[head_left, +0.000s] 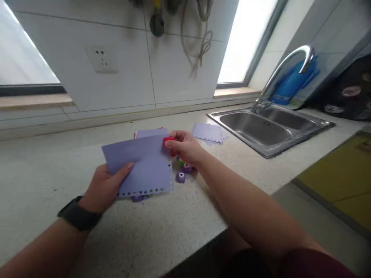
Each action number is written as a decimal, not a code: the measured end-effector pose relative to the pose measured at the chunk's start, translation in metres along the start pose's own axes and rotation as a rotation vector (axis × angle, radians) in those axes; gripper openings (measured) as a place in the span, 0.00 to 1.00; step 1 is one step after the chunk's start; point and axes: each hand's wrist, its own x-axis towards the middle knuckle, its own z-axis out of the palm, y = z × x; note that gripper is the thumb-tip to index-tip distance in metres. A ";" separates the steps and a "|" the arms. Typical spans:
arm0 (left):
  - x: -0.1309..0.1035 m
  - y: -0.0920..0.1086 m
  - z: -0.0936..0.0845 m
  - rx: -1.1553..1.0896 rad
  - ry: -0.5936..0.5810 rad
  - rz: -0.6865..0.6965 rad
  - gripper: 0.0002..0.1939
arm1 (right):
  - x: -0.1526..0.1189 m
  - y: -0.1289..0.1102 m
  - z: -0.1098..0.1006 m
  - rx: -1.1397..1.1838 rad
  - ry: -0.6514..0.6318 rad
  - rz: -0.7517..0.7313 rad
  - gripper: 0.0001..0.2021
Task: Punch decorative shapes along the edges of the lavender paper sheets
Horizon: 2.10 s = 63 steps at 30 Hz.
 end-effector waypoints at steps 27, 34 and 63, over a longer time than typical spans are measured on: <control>0.004 -0.006 0.001 -0.004 -0.008 0.051 0.24 | 0.002 0.010 0.004 -0.058 0.016 -0.077 0.20; 0.006 -0.010 -0.001 0.020 -0.030 0.056 0.24 | 0.002 0.005 0.005 -0.120 0.020 -0.088 0.20; 0.006 -0.010 -0.001 -0.088 -0.034 0.019 0.26 | 0.003 -0.002 -0.015 -0.006 -0.026 -0.048 0.12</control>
